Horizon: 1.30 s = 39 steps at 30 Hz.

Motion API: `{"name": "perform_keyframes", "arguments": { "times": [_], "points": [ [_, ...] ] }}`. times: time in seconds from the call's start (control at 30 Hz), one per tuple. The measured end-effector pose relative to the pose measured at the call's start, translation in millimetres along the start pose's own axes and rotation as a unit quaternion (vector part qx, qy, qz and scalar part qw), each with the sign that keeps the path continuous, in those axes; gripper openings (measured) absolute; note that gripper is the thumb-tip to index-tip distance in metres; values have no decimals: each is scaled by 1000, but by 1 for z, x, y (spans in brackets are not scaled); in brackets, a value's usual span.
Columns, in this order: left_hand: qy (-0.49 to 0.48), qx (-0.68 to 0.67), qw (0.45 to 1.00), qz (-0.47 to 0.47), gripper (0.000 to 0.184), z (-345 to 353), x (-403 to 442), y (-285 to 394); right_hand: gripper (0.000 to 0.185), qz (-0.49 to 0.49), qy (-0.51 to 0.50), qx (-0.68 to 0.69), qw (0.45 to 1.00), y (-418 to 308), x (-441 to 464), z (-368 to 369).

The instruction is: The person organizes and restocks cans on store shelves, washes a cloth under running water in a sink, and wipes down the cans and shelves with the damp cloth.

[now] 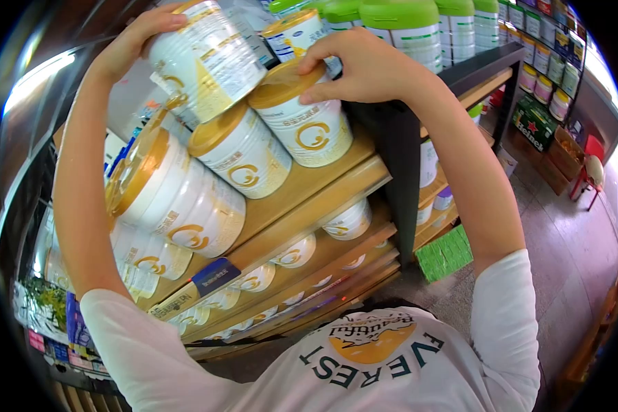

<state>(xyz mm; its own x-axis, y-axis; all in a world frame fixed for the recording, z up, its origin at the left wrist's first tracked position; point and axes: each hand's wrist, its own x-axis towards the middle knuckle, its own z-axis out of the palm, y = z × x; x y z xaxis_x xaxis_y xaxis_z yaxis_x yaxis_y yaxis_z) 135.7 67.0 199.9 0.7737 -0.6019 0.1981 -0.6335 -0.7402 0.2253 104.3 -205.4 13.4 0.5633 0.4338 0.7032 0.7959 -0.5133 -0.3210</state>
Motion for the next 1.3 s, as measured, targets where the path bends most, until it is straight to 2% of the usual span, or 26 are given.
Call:
{"name": "perform_keyframes", "arguments": {
  "times": [0.1,0.17,0.23,0.27,0.33,0.37,0.47,0.57,0.63,0.7,0.73,0.9,0.97,1.0,1.03,1.07,1.1,1.13,1.2,1.27,1.3],
  "points": [
    [-26,0,1000,3,72,3,4,5,45,-26,27,13,999,3,-1,2],
    [4,20,1000,3,71,9,2,12,39,-3,3,22,1000,4,-6,-1],
    [-10,44,999,6,72,12,2,16,35,-43,71,40,996,12,-7,4],
    [2,47,999,-3,75,13,3,14,35,-47,72,40,996,16,-7,5],
    [15,57,998,3,70,14,2,10,27,17,91,75,993,14,-10,7],
    [26,63,998,11,65,13,2,8,27,16,93,74,993,15,-10,9],
    [14,49,999,14,73,22,-9,17,22,29,115,127,985,17,-12,14],
    [10,38,999,37,76,25,-12,17,19,13,131,123,984,15,-11,17],
    [10,30,998,47,75,25,-16,20,26,-19,184,110,976,16,-7,17],
    [-24,-15,999,36,72,25,-17,24,24,-40,187,95,977,9,-5,12],
    [-39,-19,997,59,70,23,-14,19,23,-43,190,95,976,6,-3,10],
    [41,-57,997,31,66,14,-29,10,23,-15,174,104,979,-8,4,-4],
    [78,-169,980,-71,62,7,-35,-8,30,-19,161,102,981,-12,3,-7],
    [54,-181,978,-92,50,4,-41,-14,35,-21,144,80,986,-15,1,-7],
    [59,-182,977,-92,50,8,-44,-21,40,-22,127,59,990,-17,-1,-6],
    [-36,-85,986,-135,49,14,-47,-28,51,-10,116,56,992,-18,-2,-3],
    [-126,8,976,-179,50,18,-55,-25,54,-22,128,3,991,-24,-3,5],
    [-120,5,976,-182,50,21,-56,-22,58,-25,121,-3,992,-26,-2,7],
    [-87,-109,982,-127,58,20,-54,-13,63,-32,111,-12,993,-33,4,7],
    [-60,-149,980,-118,59,10,-55,-12,79,27,190,29,981,-52,17,3],
    [-40,-185,976,-110,60,8,-54,-9,87,23,223,38,974,-61,28,3]
  ]
}}
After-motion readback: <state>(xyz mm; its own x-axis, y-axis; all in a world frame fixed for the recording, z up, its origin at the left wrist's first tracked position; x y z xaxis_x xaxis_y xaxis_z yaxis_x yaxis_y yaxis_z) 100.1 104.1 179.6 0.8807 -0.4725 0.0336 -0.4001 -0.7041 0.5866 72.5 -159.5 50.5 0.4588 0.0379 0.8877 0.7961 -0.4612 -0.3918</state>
